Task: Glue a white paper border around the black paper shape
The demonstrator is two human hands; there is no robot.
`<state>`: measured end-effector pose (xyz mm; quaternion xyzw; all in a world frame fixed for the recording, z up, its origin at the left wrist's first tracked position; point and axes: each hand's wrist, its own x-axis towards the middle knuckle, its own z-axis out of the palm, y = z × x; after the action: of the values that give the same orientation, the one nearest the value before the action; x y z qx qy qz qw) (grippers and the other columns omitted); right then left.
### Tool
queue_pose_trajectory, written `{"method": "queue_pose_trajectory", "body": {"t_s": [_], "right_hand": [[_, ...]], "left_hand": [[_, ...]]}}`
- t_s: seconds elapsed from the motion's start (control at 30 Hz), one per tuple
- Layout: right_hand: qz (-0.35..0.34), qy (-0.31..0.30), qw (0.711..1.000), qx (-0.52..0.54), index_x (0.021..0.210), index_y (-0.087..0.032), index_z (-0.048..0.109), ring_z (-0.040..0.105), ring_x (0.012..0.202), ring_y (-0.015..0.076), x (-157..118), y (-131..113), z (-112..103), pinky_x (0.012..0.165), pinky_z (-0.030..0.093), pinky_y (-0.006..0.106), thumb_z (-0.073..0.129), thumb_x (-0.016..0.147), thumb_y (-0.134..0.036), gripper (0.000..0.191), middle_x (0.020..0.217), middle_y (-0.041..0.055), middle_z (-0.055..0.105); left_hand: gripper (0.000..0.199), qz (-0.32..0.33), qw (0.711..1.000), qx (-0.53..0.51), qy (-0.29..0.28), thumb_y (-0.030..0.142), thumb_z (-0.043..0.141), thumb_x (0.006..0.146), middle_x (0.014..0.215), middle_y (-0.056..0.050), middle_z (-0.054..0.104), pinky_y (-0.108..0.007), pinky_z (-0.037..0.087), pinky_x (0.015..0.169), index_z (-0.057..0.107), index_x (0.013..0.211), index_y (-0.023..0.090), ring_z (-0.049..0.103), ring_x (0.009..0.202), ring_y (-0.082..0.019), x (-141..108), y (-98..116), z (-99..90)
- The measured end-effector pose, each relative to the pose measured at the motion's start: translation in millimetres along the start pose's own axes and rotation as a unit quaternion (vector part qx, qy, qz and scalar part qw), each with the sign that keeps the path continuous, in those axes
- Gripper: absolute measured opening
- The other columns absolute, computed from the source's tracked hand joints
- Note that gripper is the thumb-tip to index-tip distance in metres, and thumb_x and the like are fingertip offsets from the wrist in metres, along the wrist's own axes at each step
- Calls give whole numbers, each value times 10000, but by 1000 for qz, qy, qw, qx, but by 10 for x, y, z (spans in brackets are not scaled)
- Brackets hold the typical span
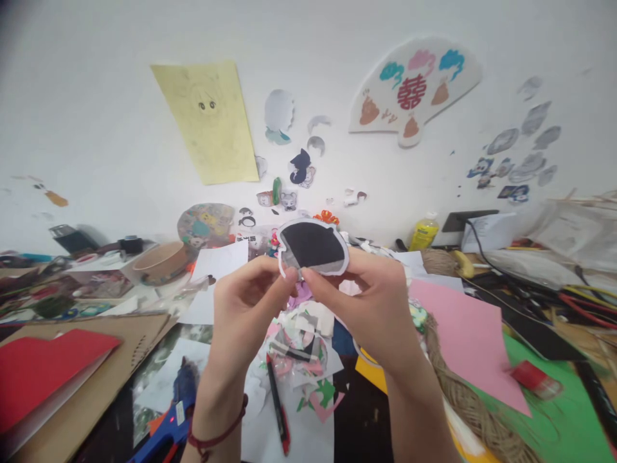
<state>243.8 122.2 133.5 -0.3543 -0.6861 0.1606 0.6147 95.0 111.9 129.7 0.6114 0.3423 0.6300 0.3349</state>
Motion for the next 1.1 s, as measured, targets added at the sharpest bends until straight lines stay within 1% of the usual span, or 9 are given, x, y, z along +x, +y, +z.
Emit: {"method": "queue_pose_trajectory", "body": {"t_s": [0.33, 0.53, 0.63, 0.7, 0.77, 0.87, 0.93, 1.0, 1.1], "right_hand": [[-5, -5, 1000, 9, 612, -208, 659, 579, 520, 108, 3, -8, 8, 483, 462, 230, 720, 792, -148, 199, 569, -40, 635], [6, 10, 1000, -14, 612, -204, 653, 562, 538, 112, -33, -7, 12, 500, 453, 239, 731, 800, -183, 205, 568, -35, 628], [14, 13, 1000, -13, 611, -201, 652, 553, 540, 115, -32, -10, 5, 507, 446, 246, 733, 796, -194, 202, 574, -29, 630], [22, 15, 1000, -16, 598, -197, 644, 543, 536, 117, -24, -14, -3, 510, 442, 253, 733, 795, -204, 216, 573, -23, 627], [29, 17, 999, -22, 588, -194, 640, 536, 532, 120, -16, -16, -9, 508, 437, 259, 732, 797, -219, 230, 572, -18, 624], [23, 22, 999, -29, 571, -193, 634, 523, 519, 120, -13, -5, -8, 492, 422, 258, 732, 800, -239, 253, 550, -18, 607], [19, 24, 999, -29, 569, -193, 630, 514, 513, 116, -15, 8, -4, 487, 419, 254, 734, 799, -245, 258, 541, -21, 597], [20, 24, 999, -27, 576, -193, 633, 516, 513, 114, -19, 16, -2, 489, 422, 251, 736, 799, -244, 251, 542, -23, 600], [19, 24, 999, -28, 587, -196, 640, 525, 521, 117, -19, 14, -4, 495, 423, 253, 736, 801, -237, 238, 549, -23, 608]], "left_hand": [[113, 29, 999, 23, -2, 199, 661, 865, 622, 22, 584, -204, 430, 496, 659, 753, 184, 482, 537, -79, 4, -4, -21], [94, 35, 999, 19, -2, 192, 658, 869, 636, 19, 599, -214, 448, 516, 662, 776, 186, 508, 557, -88, 4, -9, -12], [58, 50, 997, 50, -16, 185, 664, 875, 653, 21, 604, -219, 456, 545, 660, 817, 190, 531, 586, -93, 2, -24, -51], [37, 82, 992, 95, -11, 182, 685, 865, 690, 17, 612, -230, 470, 570, 651, 864, 195, 549, 609, -100, -1, -36, -90], [83, 141, 978, 152, 5, 165, 700, 855, 733, 12, 620, -241, 479, 584, 633, 888, 201, 551, 613, -103, -1, -52, -127], [127, 270, 931, 244, 13, 109, 690, 846, 780, -1, 665, -251, 497, 612, 629, 889, 212, 586, 645, -115, 11, -92, -159], [178, 346, 897, 274, 14, 74, 677, 838, 818, -16, 707, -258, 525, 641, 642, 936, 219, 636, 701, -134, 23, -126, -162], [238, 382, 881, 280, 19, 60, 673, 832, 856, -30, 729, -266, 548, 665, 644, 1002, 224, 670, 752, -150, 33, -156, -157], [259, 383, 876, 295, 17, 57, 673, 833, 862, -36, 725, -275, 554, 676, 645, 1028, 225, 675, 779, -160, 37, -177, -149]]}}
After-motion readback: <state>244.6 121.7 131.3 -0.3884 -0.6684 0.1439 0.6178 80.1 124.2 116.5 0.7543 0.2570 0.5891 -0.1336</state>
